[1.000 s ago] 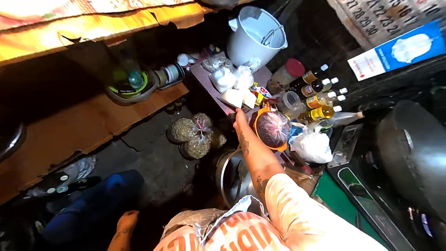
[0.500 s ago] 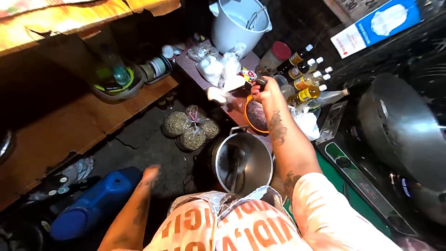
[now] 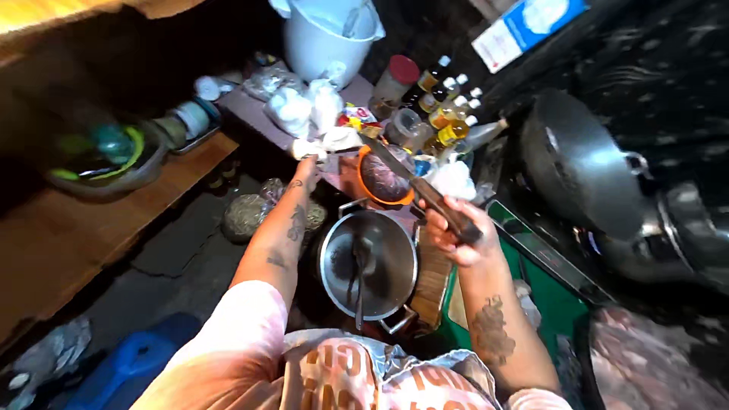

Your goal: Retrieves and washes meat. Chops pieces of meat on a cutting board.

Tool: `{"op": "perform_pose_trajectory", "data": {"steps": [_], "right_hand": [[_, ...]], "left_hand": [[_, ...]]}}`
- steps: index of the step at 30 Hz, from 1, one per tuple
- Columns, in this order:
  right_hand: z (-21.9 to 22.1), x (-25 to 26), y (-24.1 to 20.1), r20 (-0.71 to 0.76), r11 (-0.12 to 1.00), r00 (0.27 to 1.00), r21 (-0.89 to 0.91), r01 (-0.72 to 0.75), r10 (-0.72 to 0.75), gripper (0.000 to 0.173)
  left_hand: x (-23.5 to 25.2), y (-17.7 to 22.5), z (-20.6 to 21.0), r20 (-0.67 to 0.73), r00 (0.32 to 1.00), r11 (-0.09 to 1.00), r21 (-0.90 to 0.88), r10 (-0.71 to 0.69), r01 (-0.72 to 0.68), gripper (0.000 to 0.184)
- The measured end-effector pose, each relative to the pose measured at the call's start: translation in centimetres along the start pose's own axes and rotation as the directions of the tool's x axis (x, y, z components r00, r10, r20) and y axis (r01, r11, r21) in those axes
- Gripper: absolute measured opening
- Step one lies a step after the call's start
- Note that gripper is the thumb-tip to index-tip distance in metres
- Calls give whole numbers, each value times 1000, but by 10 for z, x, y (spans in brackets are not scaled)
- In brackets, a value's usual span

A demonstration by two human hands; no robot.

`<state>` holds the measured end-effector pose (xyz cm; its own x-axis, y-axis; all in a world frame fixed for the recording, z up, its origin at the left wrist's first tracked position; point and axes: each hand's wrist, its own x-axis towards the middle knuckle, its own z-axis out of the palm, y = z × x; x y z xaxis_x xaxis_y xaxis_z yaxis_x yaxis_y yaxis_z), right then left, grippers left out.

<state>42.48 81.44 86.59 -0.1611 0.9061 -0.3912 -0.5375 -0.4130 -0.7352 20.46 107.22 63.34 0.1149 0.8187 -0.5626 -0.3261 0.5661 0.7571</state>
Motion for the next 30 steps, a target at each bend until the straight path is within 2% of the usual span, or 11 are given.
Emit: {"op": "perform_pose_trajectory", "data": {"steps": [4, 6, 8, 11, 14, 17, 20, 23, 25, 27, 30], "right_hand": [[-24, -92, 21, 13, 959, 979, -200, 201, -203, 50], [-34, -133, 32, -17, 888, 943, -342, 307, -333, 54], [-51, -170, 43, -3, 812, 900, -431, 393, -437, 52], [-76, -218, 67, -23, 817, 892, -413, 402, -451, 55], [-89, -254, 80, -287, 855, 878, -470, 220, -384, 56], [-108, -278, 95, -527, 822, 766, -570, 2, -368, 46], [-156, -305, 125, -543, 760, 681, -649, 30, -491, 41], [-212, -338, 137, -449, 586, 557, -806, 87, -699, 44], [-239, -359, 133, -480, 577, 519, -816, 31, -707, 43], [-261, -372, 135, -543, 612, 487, -790, -21, -684, 44], [-279, -379, 146, -574, 674, 519, -739, 7, -634, 33]], "left_hand": [[18, 2, 15, 45, 999, 996, 89, 19, -23, 50], [21, 3, 27, 117, 993, 980, 196, 20, -43, 42], [19, 0, 44, 94, 995, 940, 334, 39, -68, 40], [-7, -16, 68, 19, 951, 802, 532, 308, -271, 47], [-82, -41, 101, 308, 818, 611, 550, 486, -570, 48], [-173, -94, 138, 638, 670, 450, 506, 378, -736, 39], [-250, -162, 174, 851, 493, 282, 436, 180, -855, 30], [-296, -229, 212, 943, 321, 152, 305, 91, -940, 31], [-312, -266, 237, 943, 334, 45, 333, 6, -942, 43], [-318, -293, 258, 905, 422, -113, 414, -61, -903, 55], [-324, -308, 279, 846, 528, -229, 501, -74, -835, 45]]}}
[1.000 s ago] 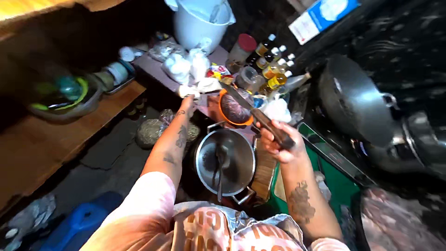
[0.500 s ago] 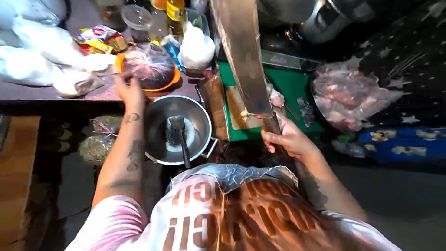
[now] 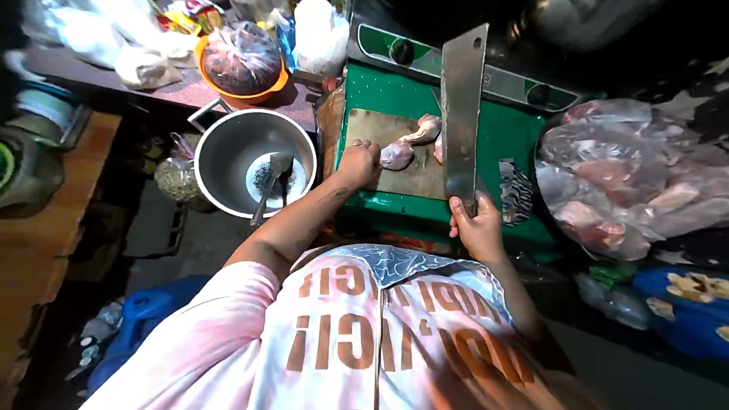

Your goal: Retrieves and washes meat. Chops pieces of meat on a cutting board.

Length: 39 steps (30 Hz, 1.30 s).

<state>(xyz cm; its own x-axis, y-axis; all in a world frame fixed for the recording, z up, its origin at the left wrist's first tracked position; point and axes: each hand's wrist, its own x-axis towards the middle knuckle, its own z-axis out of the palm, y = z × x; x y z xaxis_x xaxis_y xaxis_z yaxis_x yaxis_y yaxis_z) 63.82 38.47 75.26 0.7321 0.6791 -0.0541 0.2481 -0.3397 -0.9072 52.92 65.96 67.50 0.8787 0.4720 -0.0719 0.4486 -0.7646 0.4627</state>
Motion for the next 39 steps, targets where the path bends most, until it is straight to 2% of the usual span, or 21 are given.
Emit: {"op": "perform_pose_trajectory", "data": {"steps": [2, 5, 7, 9, 10, 12, 14, 17, 20, 25, 29, 31, 33, 34, 36, 39], "right_hand": [[3, -4, 11, -6, 999, 1000, 50, -16, 16, 25], [8, -6, 20, -15, 994, 999, 101, 40, -39, 25], [11, -2, 15, 17, 996, 998, 63, 65, -66, 26], [18, 1, 4, 46, 999, 999, 38, -16, 14, 24], [24, 1, -1, 56, 998, 997, 34, -58, 56, 20], [39, 3, -7, 55, 996, 994, 11, -91, 90, 11], [54, 6, -3, 35, 998, 999, -55, -30, 32, 20], [75, 14, -1, 2, 980, 994, -168, 107, -108, 28], [93, 22, -13, -14, 940, 989, -314, 137, -149, 31], [114, 33, -3, 57, 837, 996, -547, -20, 62, 37], [111, 33, -7, 81, 809, 990, -586, -48, 118, 38], [108, 33, -13, 56, 825, 997, -565, -16, 57, 38], [102, 29, -31, 13, 849, 993, -518, 109, -119, 38], [97, 26, -45, -24, 854, 968, -477, 207, -248, 38], [86, 24, -75, -142, 837, 863, -362, 411, -485, 34], [75, 20, -132, -364, 712, 620, -227, 664, -695, 23]], "left_hand": [[2, 9, -5, 76, 995, 994, -88, -65, 71, 36], [-4, 22, -22, 153, 981, 914, -368, -121, 171, 32], [-12, 27, -29, 204, 969, 857, -464, -142, 224, 36], [-23, 24, -29, 227, 959, 816, -514, -168, 265, 47], [-28, 18, -27, 203, 962, 819, -510, -185, 265, 50], [-38, 5, -21, 93, 970, 845, -478, -223, 240, 41], [-48, -1, -15, 13, 970, 862, -456, -243, 222, 32], [-61, -7, -6, -78, 979, 907, -396, -189, 144, 30], [-63, -12, 2, -143, 981, 927, -370, -130, 69, 29], [-60, -22, 7, -192, 980, 923, -385, -56, -23, 28], [-59, -29, 11, -203, 979, 925, -374, -12, -66, 29], [-60, -31, 12, -218, 976, 922, -377, 5, -88, 28], [-62, -31, 12, -228, 974, 915, -392, 5, -96, 28], [-63, -32, 12, -235, 972, 913, -395, 7, -102, 28], [-64, -32, 14, -241, 971, 913, -393, 10, -107, 28], [-63, -33, 14, -240, 971, 911, -398, 12, -109, 28]]}}
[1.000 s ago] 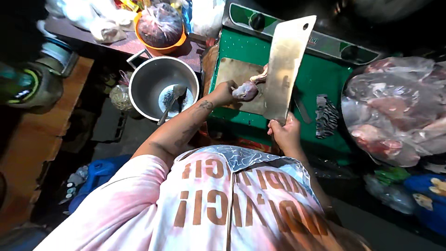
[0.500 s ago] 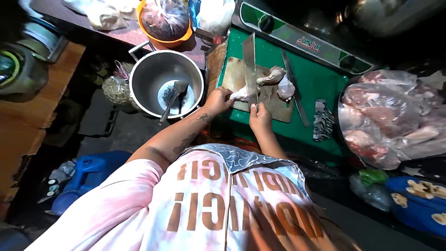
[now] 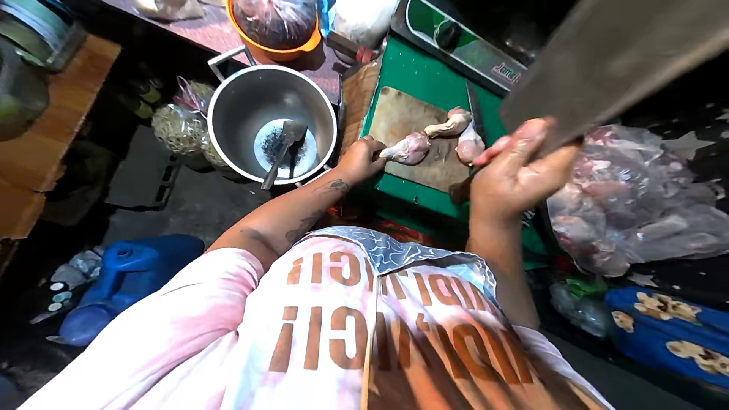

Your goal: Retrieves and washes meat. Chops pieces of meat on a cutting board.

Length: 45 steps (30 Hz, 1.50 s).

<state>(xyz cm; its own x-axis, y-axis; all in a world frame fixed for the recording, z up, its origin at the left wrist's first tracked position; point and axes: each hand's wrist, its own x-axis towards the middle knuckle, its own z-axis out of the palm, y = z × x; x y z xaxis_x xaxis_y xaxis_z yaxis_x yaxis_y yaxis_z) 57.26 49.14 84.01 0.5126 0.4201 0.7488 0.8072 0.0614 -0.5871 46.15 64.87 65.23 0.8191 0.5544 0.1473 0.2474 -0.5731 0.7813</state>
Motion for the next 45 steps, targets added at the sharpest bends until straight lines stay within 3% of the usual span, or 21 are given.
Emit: {"op": "perform_pose_trajectory", "data": {"steps": [2, 4, 5, 6, 7, 8, 10, 14, 21, 25, 29, 33, 37, 41, 45], "right_hand": [[3, 3, -5, -51, 1000, 999, -5, 17, -17, 20], [11, -29, 16, 153, 953, 968, -260, -157, 201, 32], [17, -51, 32, 323, 864, 854, -439, -247, 408, 38], [26, -70, 51, 421, 747, 684, -602, -282, 596, 40], [33, -78, 67, 451, 631, 497, -721, -286, 741, 41], [40, -75, 78, 458, 567, 370, -777, -274, 808, 42], [42, -69, 84, 473, 536, 262, -793, -291, 842, 42], [40, -60, 84, 477, 541, 260, -778, -319, 839, 41], [22, -63, 76, 487, 525, 201, -818, -234, 850, 40], [63, -43, 93, 498, 547, 232, -793, -266, 835, 42], [95, -25, 107, 525, 586, 266, -760, -280, 808, 42], [62, -40, 97, 511, 563, 239, -766, -310, 826, 42], [20, -65, 91, 494, 527, 186, -792, -308, 850, 41], [57, -43, 95, 513, 554, 212, -791, -259, 832, 42], [98, -24, 108, 529, 586, 255, -754, -297, 810, 42]], "left_hand": [[1, 1, -1, 9, 1000, 1000, -1, -6, 6, 28], [1, 1, 0, 2, 1000, 1000, 0, -6, 6, 27], [0, 1, 0, -5, 1000, 1000, 3, -2, 2, 26], [0, 0, 1, -7, 1000, 1000, 8, -5, 5, 26], [-1, 1, 3, -6, 1000, 1000, 13, -14, 14, 25], [2, 1, 4, -16, 1000, 1000, 22, -18, 19, 25], [2, 2, 2, 2, 999, 999, 23, -43, 43, 27], [14, 14, -4, 63, 993, 995, 35, -99, 97, 44], [20, 10, 1, 152, 988, 993, 116, -31, 13, 26], [25, 7, 0, 189, 982, 990, 143, -18, -10, 25], [33, 7, 2, 125, 989, 986, 157, -81, 61, 27], [38, 13, 3, 102, 983, 975, 181, -151, 131, 34], [39, 14, 1, 160, 979, 974, 206, -128, 94, 36], [39, 12, 2, 190, 976, 970, 233, -111, 65, 36], [38, 12, 0, 164, 971, 965, 223, -175, 136, 36]]}}
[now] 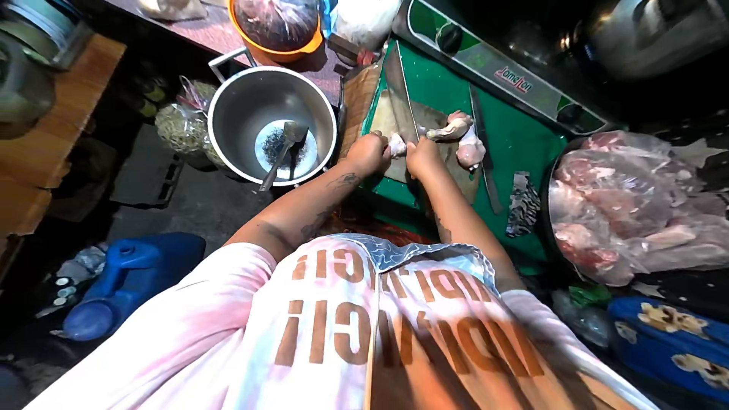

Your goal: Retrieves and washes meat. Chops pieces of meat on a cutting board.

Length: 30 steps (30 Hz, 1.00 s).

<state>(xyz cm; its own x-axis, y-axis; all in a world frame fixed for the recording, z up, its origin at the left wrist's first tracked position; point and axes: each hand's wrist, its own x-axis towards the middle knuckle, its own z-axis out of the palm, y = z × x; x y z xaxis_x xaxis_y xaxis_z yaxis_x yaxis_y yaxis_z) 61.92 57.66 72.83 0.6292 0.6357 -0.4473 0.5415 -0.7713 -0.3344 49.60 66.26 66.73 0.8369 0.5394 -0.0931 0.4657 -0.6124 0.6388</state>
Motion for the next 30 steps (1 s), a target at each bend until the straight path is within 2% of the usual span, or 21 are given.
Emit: {"op": "perform_pose_trajectory", "data": {"steps": [9, 12, 15, 17, 19, 21, 23, 27, 30], "right_hand": [[-10, -41, 47, 43, 995, 998, 82, -55, 52, 43], [-28, -61, 34, -137, 993, 990, 110, 48, -33, 41], [-49, -76, 14, -404, 956, 896, 142, 258, -181, 40], [-53, -77, 8, -495, 933, 837, 131, 335, -231, 41], [-43, -71, 8, -422, 954, 882, 111, 280, -209, 44], [-13, -54, 15, -210, 992, 970, 14, 126, -121, 43], [5, -36, 20, -58, 995, 998, -95, 24, -30, 42], [3, -32, 27, 4, 999, 1000, -41, -6, 6, 42], [7, -58, 53, 16, 999, 1000, -25, -26, 26, 42]], "left_hand": [[-9, 4, 1, -23, 1000, 1000, 12, -17, 18, 35], [-11, 3, 2, -39, 999, 1000, -1, -11, 11, 35], [-10, 3, 3, -46, 999, 1000, 2, -21, 21, 35], [-11, 3, 5, -57, 998, 1000, 2, -18, 18, 35], [-11, 4, 3, -53, 998, 1000, -4, -23, 23, 35], [-12, 2, 4, -53, 998, 1000, -14, -28, 27, 35], [-11, 2, 7, -59, 998, 999, -14, -34, 33, 35], [-11, 2, 6, -55, 998, 999, -1, -41, 41, 36], [-10, 3, 5, -53, 997, 998, 12, -55, 56, 35]]}}
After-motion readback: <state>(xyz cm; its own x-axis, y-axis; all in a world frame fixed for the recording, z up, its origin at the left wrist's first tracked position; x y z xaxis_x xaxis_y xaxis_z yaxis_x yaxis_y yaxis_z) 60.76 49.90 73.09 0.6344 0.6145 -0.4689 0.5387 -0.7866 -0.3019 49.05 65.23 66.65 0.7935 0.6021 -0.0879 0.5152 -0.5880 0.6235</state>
